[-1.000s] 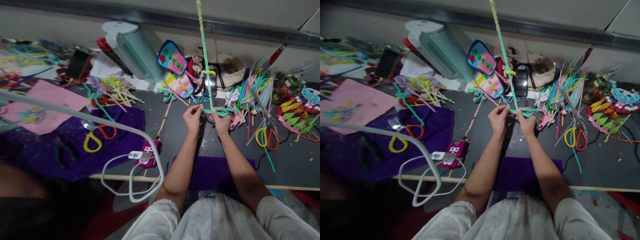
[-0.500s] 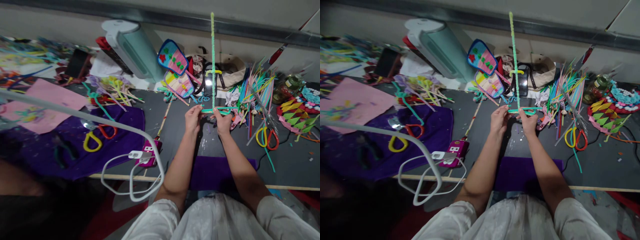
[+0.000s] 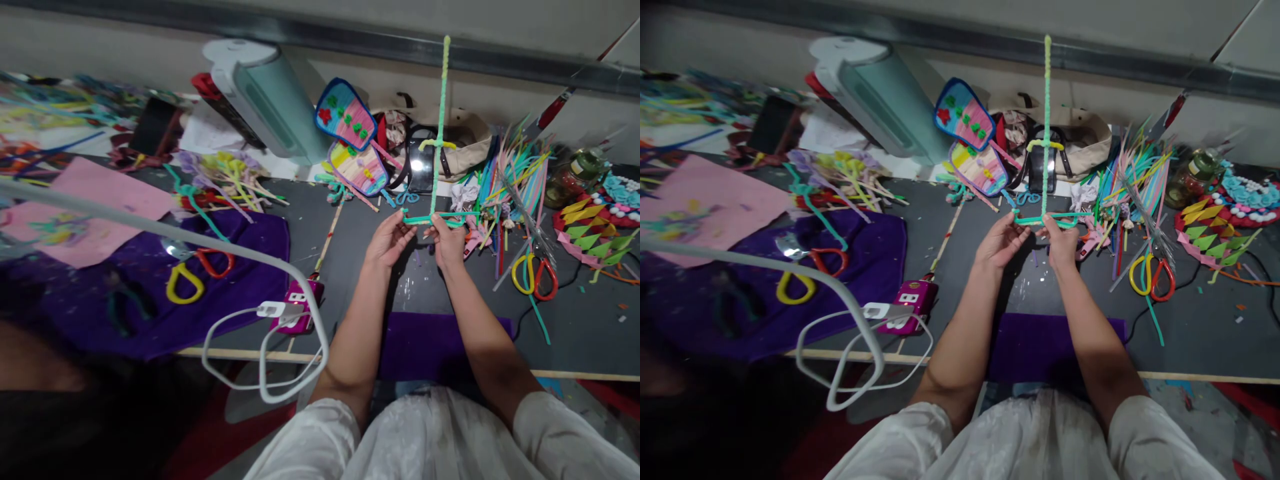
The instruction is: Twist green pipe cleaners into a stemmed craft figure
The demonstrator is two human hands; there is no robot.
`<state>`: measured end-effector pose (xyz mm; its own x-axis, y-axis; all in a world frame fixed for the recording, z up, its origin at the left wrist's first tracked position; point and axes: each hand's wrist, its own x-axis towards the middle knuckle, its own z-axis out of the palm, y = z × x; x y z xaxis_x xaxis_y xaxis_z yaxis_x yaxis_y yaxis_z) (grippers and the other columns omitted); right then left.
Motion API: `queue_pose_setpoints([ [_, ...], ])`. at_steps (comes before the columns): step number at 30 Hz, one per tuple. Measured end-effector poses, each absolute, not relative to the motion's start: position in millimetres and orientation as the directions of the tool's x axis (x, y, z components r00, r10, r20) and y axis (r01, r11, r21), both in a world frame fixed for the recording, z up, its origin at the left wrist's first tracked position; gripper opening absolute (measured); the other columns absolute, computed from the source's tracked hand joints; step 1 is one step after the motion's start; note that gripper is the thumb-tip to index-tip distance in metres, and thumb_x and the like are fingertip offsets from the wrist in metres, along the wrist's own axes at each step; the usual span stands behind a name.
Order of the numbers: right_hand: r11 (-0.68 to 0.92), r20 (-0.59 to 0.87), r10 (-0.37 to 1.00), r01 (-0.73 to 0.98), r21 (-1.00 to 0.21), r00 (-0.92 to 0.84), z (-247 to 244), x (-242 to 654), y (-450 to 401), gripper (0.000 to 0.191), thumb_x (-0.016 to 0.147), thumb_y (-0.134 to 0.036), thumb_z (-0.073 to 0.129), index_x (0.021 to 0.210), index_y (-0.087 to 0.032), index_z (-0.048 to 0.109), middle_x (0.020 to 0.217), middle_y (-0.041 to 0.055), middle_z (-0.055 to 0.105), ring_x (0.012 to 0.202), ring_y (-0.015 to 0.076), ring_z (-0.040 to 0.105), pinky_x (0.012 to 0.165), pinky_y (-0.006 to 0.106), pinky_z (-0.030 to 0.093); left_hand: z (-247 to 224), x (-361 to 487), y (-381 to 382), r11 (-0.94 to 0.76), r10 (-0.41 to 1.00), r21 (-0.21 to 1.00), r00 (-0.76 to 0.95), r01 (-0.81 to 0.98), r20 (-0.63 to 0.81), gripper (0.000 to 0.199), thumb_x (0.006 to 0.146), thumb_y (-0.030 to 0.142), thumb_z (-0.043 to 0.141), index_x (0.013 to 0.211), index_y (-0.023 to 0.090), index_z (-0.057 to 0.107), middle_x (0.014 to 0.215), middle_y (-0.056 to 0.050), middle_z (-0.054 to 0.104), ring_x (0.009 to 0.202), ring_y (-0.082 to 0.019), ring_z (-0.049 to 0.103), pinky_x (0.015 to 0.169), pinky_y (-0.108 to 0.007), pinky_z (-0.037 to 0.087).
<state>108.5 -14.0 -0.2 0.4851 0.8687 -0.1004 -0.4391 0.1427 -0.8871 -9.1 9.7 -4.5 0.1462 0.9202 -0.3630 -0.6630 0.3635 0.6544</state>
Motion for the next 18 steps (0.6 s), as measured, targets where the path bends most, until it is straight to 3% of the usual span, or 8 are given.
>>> queue_pose_setpoints([
  [8, 0.112, -0.103, 0.883, -0.42, -0.901, 0.457, -2, 109, -13, 0.039, 0.06, -0.05, 0.081, 0.074, -0.018, 0.065, 0.059, -0.0053, 0.061, 0.048, 0.0083, 0.053, 0.05, 0.024, 0.049, 2, -12, 6, 0.406, 0.913, 0.606, 0.277, -0.684, -0.299, 0.019, 0.073, 0.027, 0.083, 0.078, 0.018, 0.066, 0.082, -0.005, 0.067, 0.071, -0.014, 0.063, 0.071, -0.032, 0.057],
  [15, 0.163, -0.024, 0.855, -0.313, -0.935, 0.518, -5, 108, -15, 0.037, 0.063, -0.05, 0.079, 0.075, -0.018, 0.066, 0.063, -0.0039, 0.065, 0.046, 0.0093, 0.057, 0.048, 0.024, 0.047, -6, -9, 11, 0.339, 0.938, 0.665, 0.188, -0.665, -0.291, 0.022, 0.067, 0.025, 0.085, 0.076, 0.019, 0.065, 0.069, 0.002, 0.058, 0.056, -0.007, 0.051, 0.065, -0.025, 0.053],
  [18, 0.202, 0.051, 0.838, -0.222, -0.954, 0.543, -7, 108, -17, 0.031, 0.068, -0.047, 0.076, 0.074, -0.018, 0.068, 0.063, -0.0026, 0.067, 0.048, 0.0111, 0.06, 0.052, 0.025, 0.05, -8, -7, 12, 0.242, 0.964, 0.759, 0.062, -0.605, -0.258, 0.026, 0.062, 0.025, 0.085, 0.076, 0.019, 0.065, 0.07, 0.003, 0.056, 0.058, -0.007, 0.052, 0.062, -0.021, 0.049],
])
